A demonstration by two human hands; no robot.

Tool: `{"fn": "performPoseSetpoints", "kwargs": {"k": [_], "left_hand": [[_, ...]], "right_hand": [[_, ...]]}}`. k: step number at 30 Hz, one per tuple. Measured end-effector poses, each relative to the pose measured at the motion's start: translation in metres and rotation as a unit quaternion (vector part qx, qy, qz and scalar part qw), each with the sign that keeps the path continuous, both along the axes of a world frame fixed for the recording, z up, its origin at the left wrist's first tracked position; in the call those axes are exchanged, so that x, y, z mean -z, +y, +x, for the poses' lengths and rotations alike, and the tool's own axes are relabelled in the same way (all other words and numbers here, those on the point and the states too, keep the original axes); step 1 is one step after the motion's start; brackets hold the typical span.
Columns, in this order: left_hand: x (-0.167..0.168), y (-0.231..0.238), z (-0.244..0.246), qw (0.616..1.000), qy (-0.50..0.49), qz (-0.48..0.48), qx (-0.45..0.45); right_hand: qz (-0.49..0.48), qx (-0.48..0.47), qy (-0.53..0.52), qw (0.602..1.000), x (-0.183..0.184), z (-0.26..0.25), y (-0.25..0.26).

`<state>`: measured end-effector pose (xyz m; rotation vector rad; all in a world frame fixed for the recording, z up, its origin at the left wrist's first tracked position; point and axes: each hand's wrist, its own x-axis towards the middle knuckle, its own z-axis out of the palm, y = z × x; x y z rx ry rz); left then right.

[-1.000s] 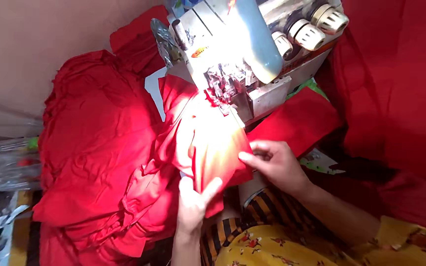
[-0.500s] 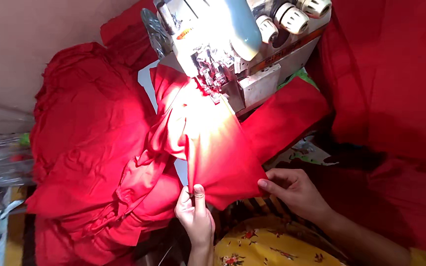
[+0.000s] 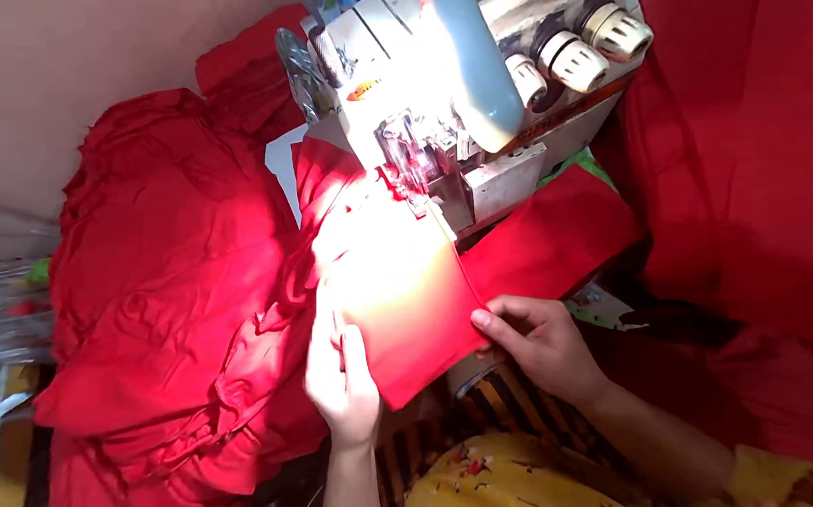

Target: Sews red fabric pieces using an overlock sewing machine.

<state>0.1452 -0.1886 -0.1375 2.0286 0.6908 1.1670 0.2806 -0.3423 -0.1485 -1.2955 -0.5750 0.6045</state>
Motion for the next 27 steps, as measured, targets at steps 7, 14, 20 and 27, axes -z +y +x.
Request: {"fn": "performPoseSetpoints", "kwargs": {"k": [7, 14, 20, 27], "left_hand": [[-0.017, 0.049, 0.037, 0.995, 0.013, -0.087, 0.038], [-0.022, 0.1, 0.07, 0.984, 0.06, -0.159, 0.047], [0.0, 0.088, 0.046, 0.984, -0.053, -0.169, -0.007], [0.034, -0.057, -0.015, 0.987, -0.103, -0.103, -0.059]], "right_hand": [[0.009, 0.073, -0.079, 0.994, -0.013, 0.031, 0.048], [-0.03, 0.103, -0.173, 0.979, -0.014, 0.048, 0.068], [-0.062, 0.116, -0.197, 0.972, -0.016, 0.044, 0.063], [-0.045, 0.045, -0.213, 0.975, 0.001, -0.001, 0.064]]}}
